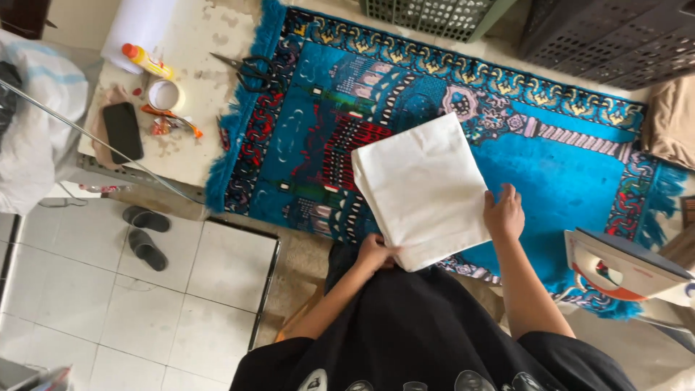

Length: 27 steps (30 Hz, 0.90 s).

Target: The person irons a white t-shirt on a patterned blue cloth laid over a table. They spray the shirt with water, smooth it with their hands, and use an iron to press both sides of the fabric. The shirt is then folded and placed on the table.

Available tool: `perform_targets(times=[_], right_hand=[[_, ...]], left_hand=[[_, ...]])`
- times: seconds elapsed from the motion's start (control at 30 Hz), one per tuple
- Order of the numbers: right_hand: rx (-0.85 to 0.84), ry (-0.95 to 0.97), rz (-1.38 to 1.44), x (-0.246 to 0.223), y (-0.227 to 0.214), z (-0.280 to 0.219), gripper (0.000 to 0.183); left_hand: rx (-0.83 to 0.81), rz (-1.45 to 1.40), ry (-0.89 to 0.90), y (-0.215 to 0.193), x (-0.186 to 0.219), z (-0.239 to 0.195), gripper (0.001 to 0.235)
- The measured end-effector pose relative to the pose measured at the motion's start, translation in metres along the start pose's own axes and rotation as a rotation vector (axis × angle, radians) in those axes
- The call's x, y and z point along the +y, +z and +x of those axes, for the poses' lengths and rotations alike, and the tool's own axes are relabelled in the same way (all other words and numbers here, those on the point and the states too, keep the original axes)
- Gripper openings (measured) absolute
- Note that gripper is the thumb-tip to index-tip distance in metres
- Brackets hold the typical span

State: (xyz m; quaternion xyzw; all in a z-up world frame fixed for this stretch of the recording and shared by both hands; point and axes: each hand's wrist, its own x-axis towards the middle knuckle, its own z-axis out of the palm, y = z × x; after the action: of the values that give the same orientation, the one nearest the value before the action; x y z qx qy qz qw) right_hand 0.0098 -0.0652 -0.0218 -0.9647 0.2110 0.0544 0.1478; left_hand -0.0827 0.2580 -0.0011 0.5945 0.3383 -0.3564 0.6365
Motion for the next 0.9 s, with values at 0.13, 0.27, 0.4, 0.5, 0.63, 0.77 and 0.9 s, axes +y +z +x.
perform_targets(times=[0.13,0.27,0.4,0.5,0.63,0.77,0.9], right_hand=[[0.407,-0.443,-0.077,0.01,-0.011,-0.045,0.07],[0.146,-0.541,-0.087,0.04,0.012,-0.082,0.066],[0.216,-0.513,-0.044,0.058,0.005,-0.107,0.072],[0.17,-0.576,-0.017,0.086,-0.003,-0.131,0.067],[0.255,-0.617,0.039,0.109,-0.003,-0.128,0.062],[0.321,-0.599,0.13,0.092,-0.009,-0.094,0.053],[0.335,-0.569,0.206,0.063,-0.008,-0.037,0.036]], left_hand=[[0.106,0.288,0.093,0.015,-0.031,0.014,0.083],[0.209,0.392,0.105,0.026,-0.048,-0.001,0.08],[0.216,0.068,0.113,0.031,-0.088,0.026,0.061],[0.181,0.056,0.109,0.035,-0.103,0.023,0.043],[0.111,-0.25,0.028,0.039,-0.095,0.021,0.056],[0.022,-0.421,0.029,0.042,-0.089,0.013,0.066],[-0.038,-0.421,0.079,0.05,-0.044,-0.034,0.069]])
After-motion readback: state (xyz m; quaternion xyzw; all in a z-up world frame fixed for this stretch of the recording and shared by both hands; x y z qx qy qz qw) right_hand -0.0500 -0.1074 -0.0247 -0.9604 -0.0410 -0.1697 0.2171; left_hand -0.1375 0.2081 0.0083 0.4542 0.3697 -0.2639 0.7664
